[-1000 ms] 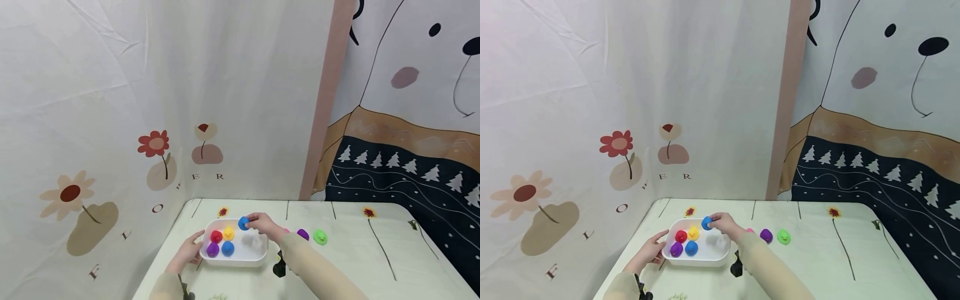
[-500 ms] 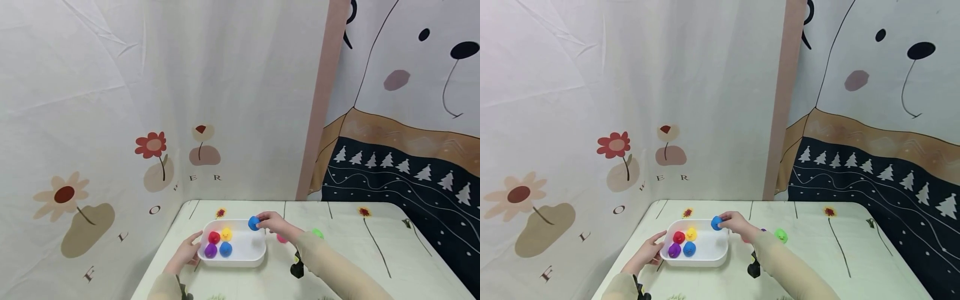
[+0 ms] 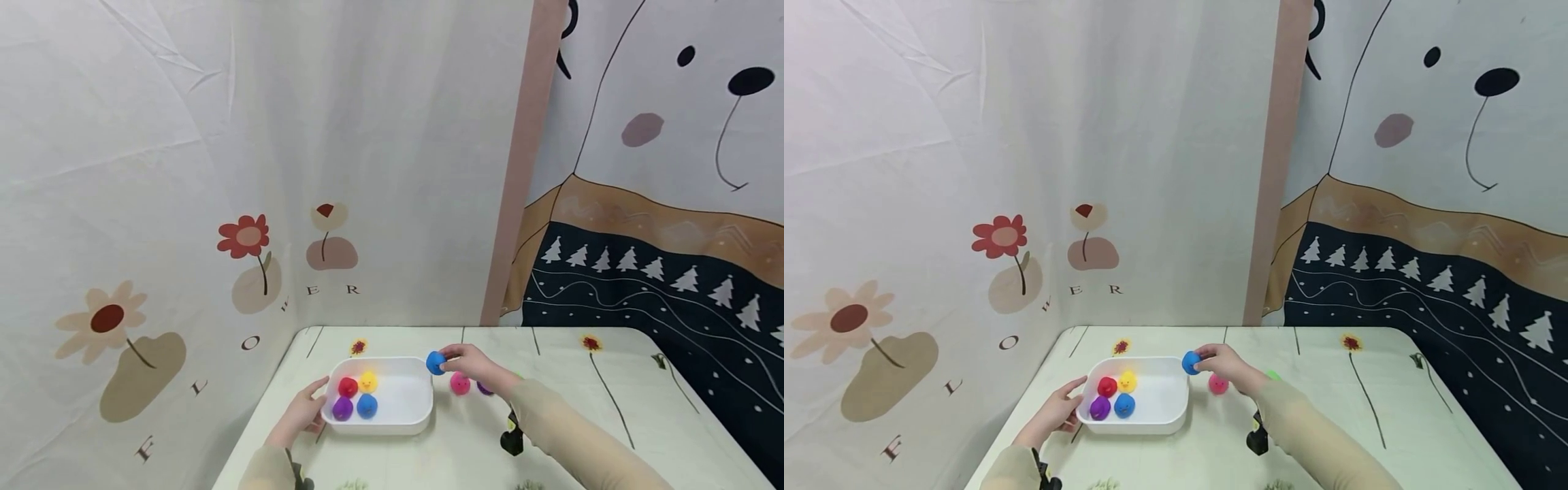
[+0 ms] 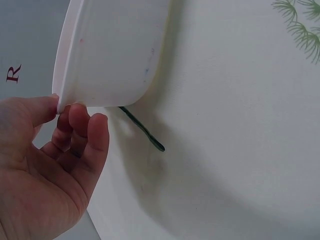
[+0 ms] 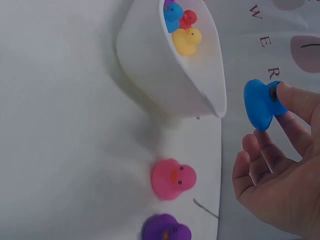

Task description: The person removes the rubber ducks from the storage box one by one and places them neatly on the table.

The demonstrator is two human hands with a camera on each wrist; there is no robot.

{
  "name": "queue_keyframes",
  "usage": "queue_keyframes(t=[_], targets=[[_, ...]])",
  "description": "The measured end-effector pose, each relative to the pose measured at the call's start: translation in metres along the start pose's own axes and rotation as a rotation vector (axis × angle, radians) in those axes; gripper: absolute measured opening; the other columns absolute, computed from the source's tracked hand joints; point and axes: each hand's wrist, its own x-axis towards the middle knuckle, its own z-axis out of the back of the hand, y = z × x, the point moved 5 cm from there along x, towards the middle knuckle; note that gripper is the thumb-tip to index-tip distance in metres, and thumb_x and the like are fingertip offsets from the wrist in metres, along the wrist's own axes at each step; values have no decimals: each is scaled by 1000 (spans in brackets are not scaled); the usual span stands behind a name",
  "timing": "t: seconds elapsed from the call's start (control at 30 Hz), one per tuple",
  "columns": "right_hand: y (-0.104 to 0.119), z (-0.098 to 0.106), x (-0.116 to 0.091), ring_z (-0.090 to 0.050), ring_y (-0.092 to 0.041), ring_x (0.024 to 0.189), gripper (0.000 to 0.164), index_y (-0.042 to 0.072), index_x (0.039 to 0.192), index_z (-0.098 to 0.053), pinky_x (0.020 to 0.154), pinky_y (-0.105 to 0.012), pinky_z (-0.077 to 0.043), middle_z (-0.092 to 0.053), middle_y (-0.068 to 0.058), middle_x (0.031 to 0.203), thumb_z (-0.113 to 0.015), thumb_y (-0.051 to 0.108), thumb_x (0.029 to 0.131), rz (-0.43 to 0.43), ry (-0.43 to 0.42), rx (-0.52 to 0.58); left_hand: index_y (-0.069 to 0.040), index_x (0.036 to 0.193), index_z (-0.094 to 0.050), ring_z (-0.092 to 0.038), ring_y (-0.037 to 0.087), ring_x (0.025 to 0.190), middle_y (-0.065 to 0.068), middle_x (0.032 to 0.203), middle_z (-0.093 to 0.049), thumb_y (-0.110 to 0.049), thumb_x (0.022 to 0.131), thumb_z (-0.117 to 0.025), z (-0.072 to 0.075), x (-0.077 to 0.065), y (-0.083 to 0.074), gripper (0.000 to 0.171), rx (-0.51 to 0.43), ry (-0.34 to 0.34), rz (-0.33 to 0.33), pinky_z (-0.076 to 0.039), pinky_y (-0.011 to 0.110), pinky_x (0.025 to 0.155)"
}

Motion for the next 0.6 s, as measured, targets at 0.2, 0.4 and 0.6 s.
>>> queue_keyframes(t=[0.2,0.4,0.6], targets=[[-9,21,-7,-57,-32,110,37,6,122,-63,89,-57,-48,-62,-10,118,-71,19,88,-29,-27,18,-7,148,-37,-55,18,57,11,73,-55,-12,98,-50,0,0,-1,52,-2,4,-1,-55,36,55],[-19,39,-11,-55,-34,113,40,5,125,-61,92,-58,-46,-61,-11,121,-69,22,90,-54,-44,15,-7,149,-36,-55,18,57,10,72,-54,-12,99,-50,1,-1,-1,52,-2,7,4,-56,36,55],[-25,55,-17,-56,-34,111,40,2,127,-60,92,-57,-46,-60,-16,123,-67,19,91,-52,-59,9,-7,149,-36,-54,18,57,10,72,-53,-12,99,-49,0,-3,-3,51,-2,7,6,-55,36,56]])
